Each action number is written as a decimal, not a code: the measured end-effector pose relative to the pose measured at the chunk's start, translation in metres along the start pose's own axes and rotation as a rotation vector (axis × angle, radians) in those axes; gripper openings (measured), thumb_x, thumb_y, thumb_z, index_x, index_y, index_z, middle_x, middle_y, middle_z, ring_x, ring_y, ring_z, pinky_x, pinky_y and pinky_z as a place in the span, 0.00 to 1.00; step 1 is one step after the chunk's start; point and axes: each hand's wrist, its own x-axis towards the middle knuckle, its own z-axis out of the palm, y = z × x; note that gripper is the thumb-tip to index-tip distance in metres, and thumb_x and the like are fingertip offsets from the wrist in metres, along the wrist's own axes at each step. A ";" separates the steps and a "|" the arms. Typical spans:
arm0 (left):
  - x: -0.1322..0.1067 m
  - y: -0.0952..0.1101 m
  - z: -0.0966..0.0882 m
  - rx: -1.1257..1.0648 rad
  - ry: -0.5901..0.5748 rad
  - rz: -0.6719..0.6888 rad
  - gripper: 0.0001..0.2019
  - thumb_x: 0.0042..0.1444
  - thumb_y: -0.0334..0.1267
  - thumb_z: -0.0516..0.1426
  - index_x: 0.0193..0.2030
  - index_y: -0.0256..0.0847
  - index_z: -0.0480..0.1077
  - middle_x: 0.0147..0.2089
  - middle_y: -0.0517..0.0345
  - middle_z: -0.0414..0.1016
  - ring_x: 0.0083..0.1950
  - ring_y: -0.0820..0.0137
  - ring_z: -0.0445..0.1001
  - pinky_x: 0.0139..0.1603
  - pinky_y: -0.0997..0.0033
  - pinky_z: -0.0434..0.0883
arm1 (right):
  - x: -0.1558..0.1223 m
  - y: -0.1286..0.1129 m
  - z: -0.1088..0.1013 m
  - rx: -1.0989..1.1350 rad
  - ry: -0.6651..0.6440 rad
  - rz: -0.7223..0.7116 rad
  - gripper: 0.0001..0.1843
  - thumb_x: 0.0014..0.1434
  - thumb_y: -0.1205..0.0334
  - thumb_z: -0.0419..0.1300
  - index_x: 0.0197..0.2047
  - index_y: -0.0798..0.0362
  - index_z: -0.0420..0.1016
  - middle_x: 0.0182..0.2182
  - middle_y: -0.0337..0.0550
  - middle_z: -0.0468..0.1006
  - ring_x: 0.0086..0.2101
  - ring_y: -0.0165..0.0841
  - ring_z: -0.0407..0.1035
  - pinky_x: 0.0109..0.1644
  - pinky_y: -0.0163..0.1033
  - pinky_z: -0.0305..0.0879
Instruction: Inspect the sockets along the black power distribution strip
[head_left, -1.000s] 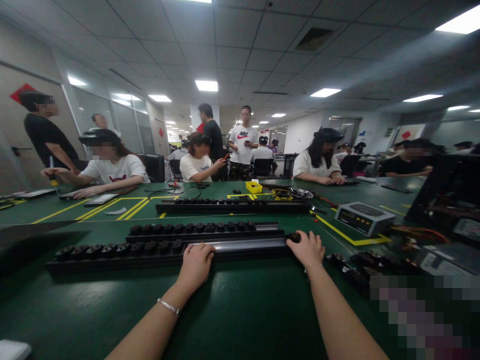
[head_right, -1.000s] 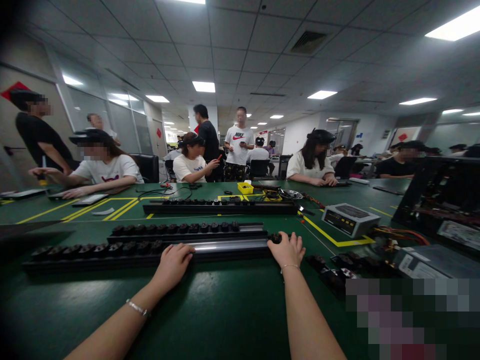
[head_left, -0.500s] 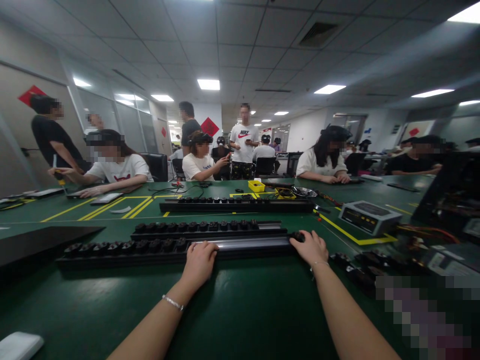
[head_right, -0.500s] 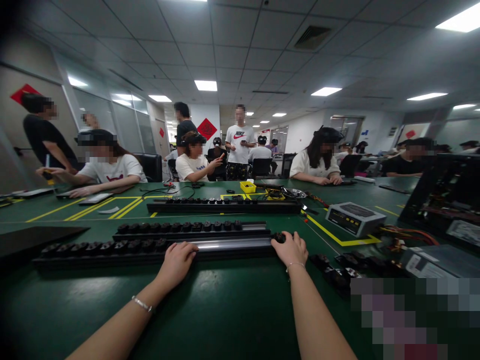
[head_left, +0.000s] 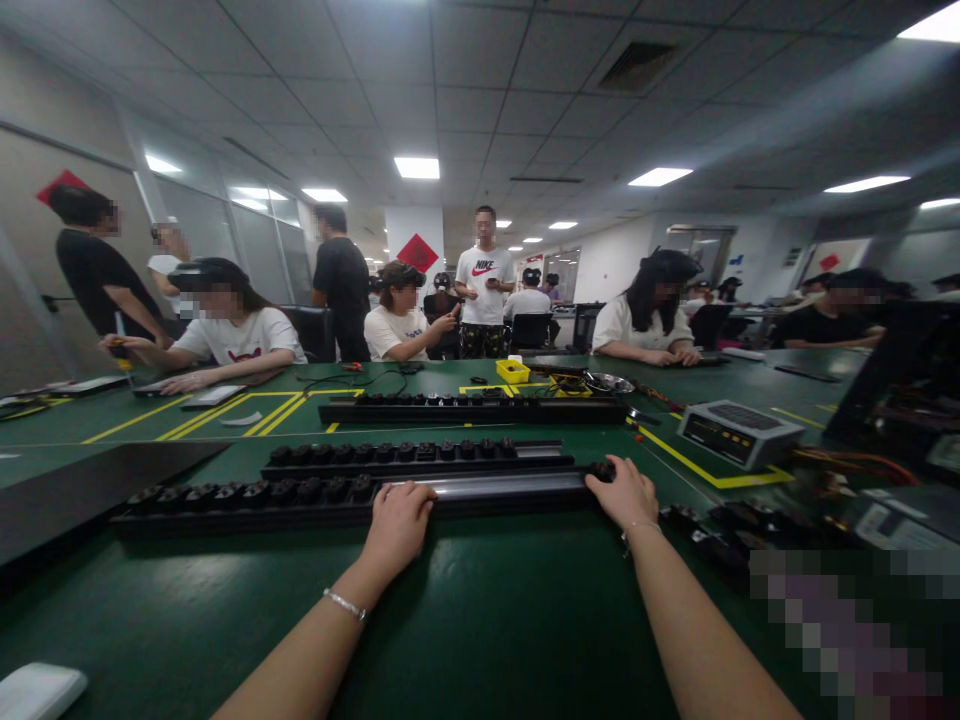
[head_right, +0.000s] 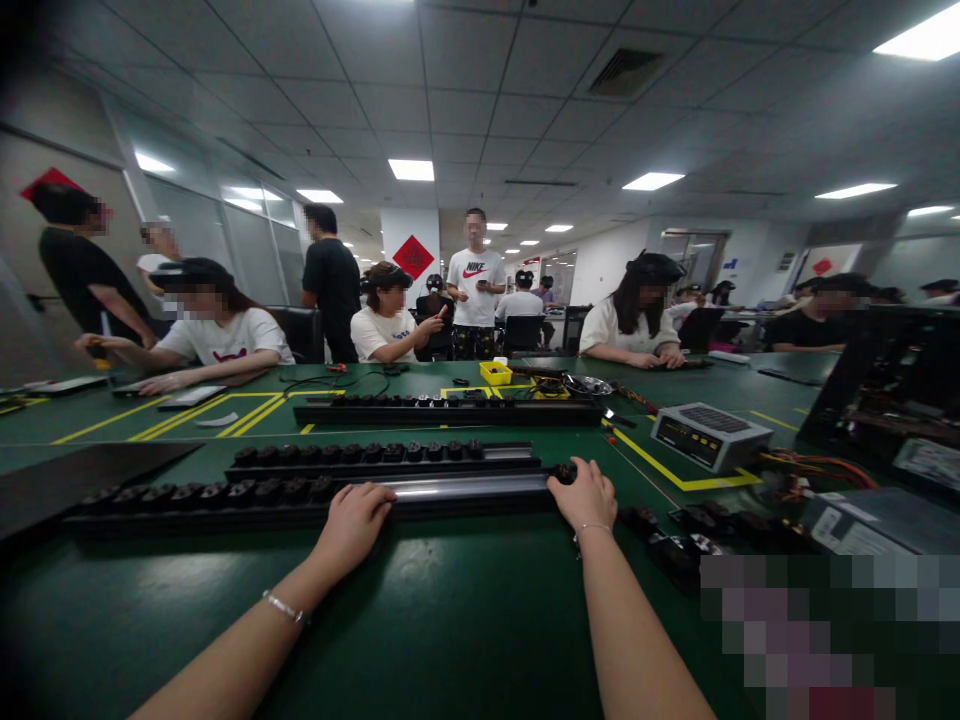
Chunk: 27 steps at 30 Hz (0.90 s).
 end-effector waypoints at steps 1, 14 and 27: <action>0.000 0.000 0.000 0.006 0.000 0.000 0.10 0.57 0.35 0.47 0.39 0.48 0.68 0.41 0.60 0.72 0.47 0.69 0.68 0.60 0.53 0.50 | 0.001 0.001 0.000 -0.001 -0.004 -0.001 0.33 0.48 0.45 0.51 0.57 0.47 0.60 0.60 0.45 0.55 0.56 0.47 0.51 0.55 0.50 0.54; 0.000 0.000 0.001 -0.001 0.003 0.001 0.10 0.57 0.35 0.47 0.39 0.48 0.68 0.42 0.60 0.72 0.47 0.69 0.68 0.59 0.53 0.50 | 0.005 0.004 0.000 0.025 0.000 -0.013 0.29 0.48 0.47 0.51 0.54 0.44 0.64 0.57 0.41 0.59 0.54 0.46 0.54 0.54 0.49 0.55; 0.000 -0.002 0.002 -0.017 0.005 0.005 0.10 0.57 0.36 0.47 0.39 0.48 0.68 0.42 0.60 0.72 0.47 0.69 0.68 0.60 0.53 0.49 | 0.014 0.010 0.003 0.046 0.009 -0.062 0.22 0.49 0.53 0.51 0.49 0.44 0.68 0.53 0.39 0.65 0.52 0.41 0.58 0.54 0.46 0.54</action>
